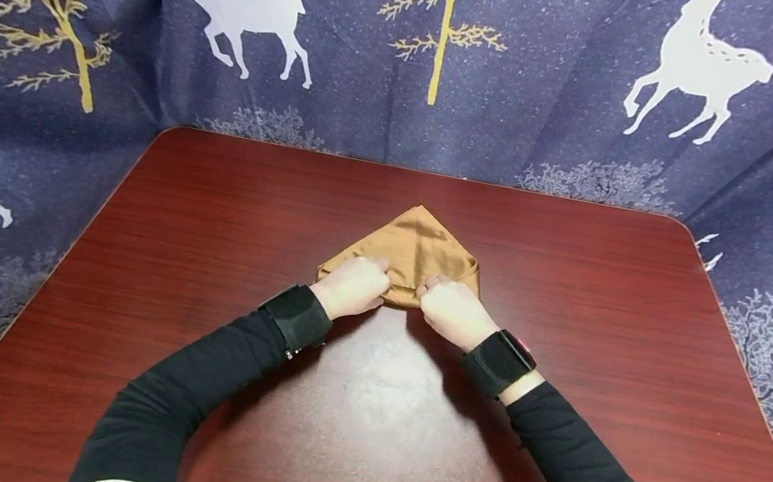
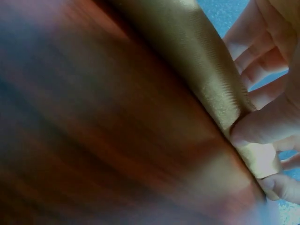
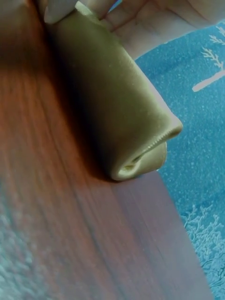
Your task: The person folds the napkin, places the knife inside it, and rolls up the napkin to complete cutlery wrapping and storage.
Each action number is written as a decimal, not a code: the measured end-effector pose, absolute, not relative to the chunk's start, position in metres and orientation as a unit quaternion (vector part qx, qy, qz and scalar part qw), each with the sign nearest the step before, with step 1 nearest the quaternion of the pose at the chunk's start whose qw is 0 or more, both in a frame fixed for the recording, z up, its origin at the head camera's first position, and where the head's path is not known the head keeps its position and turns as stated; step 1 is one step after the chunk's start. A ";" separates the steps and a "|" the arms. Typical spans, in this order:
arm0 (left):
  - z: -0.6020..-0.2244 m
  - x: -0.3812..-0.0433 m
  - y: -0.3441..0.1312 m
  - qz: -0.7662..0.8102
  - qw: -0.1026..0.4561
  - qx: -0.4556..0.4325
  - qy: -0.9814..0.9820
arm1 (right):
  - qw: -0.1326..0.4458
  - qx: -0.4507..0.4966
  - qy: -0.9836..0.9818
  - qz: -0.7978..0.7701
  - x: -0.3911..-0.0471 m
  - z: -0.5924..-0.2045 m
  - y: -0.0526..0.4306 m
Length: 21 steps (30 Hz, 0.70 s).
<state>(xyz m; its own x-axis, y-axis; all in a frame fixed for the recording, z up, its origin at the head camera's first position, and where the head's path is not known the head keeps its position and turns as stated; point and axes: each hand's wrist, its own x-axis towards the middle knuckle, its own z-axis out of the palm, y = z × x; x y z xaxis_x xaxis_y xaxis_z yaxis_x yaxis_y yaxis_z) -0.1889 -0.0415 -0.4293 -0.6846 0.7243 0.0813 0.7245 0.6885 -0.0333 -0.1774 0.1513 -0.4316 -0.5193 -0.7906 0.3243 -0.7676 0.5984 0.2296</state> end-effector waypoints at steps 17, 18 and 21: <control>-0.419 -0.193 -0.045 -0.061 0.009 -0.414 -0.908 | 0.094 0.445 -0.888 0.061 -0.183 -0.425 0.156; -0.420 -0.194 -0.045 -0.067 0.009 -0.414 -0.908 | 0.095 0.442 -0.890 0.059 -0.183 -0.427 0.156; -0.420 -0.197 -0.043 -0.085 -0.003 -0.412 -0.907 | 0.117 0.436 -0.891 0.046 -0.182 -0.429 0.156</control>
<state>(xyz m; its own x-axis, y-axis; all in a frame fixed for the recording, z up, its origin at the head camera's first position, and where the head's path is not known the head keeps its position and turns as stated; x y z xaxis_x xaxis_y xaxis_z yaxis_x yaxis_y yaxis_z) -0.1970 -0.0435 -0.4204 -0.6599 0.7487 0.0636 0.7475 0.6455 0.1567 -0.1821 0.1556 -0.4294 -0.5916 -0.7669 0.2488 -0.7884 0.6149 0.0208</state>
